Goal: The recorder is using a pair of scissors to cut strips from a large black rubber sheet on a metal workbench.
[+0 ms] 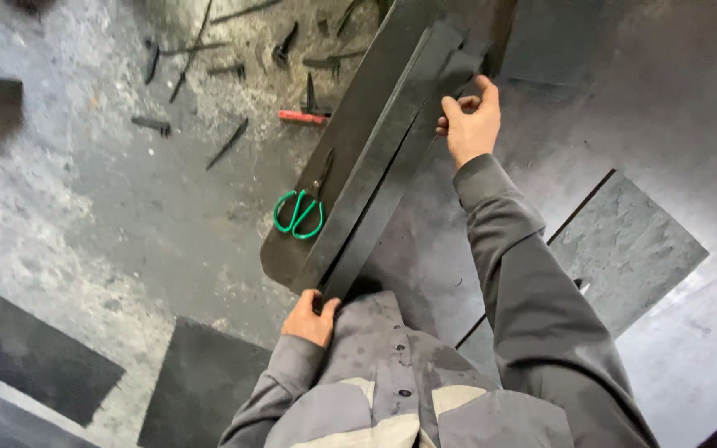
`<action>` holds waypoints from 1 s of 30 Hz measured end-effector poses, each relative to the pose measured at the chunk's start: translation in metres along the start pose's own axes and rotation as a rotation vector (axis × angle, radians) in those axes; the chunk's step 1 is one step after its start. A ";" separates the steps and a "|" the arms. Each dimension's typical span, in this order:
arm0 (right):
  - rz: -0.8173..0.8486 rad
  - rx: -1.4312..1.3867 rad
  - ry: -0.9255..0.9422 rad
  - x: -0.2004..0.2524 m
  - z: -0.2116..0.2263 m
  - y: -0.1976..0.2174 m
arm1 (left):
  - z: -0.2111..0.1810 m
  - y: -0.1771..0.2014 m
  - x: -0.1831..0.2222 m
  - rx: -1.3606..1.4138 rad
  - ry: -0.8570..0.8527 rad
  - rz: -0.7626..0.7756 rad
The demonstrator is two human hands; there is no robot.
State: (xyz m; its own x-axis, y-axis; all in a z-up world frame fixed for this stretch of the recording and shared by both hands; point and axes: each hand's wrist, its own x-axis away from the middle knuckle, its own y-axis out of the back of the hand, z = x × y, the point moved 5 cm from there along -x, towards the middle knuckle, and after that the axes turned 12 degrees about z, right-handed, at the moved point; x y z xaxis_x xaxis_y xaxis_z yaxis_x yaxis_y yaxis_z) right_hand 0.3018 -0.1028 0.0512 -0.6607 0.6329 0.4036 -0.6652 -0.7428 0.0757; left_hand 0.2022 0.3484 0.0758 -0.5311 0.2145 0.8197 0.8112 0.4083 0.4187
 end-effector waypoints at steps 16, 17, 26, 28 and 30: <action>-0.156 0.772 0.551 -0.015 0.036 0.010 | 0.050 -0.028 -0.018 -0.059 -0.063 -0.046; -0.156 0.770 0.564 -0.020 0.038 0.012 | 0.042 -0.023 -0.014 -0.053 -0.069 -0.056; 0.033 0.957 0.382 -0.023 0.042 0.009 | 0.036 -0.023 -0.007 -0.084 0.086 -0.007; -0.013 0.811 0.359 -0.033 0.039 0.014 | 0.046 -0.028 -0.018 -0.092 -0.035 -0.058; -0.013 0.837 0.356 -0.041 0.032 0.018 | 0.067 -0.040 -0.036 -0.089 -0.069 -0.040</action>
State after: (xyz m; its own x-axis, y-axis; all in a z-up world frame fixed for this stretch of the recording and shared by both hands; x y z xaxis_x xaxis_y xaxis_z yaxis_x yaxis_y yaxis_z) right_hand 0.3280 -0.1490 0.0648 -0.8156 0.5694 0.1033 -0.2955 -0.5633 0.7716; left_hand 0.1724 0.3833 0.0035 -0.5764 0.2615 0.7742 0.8060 0.3379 0.4860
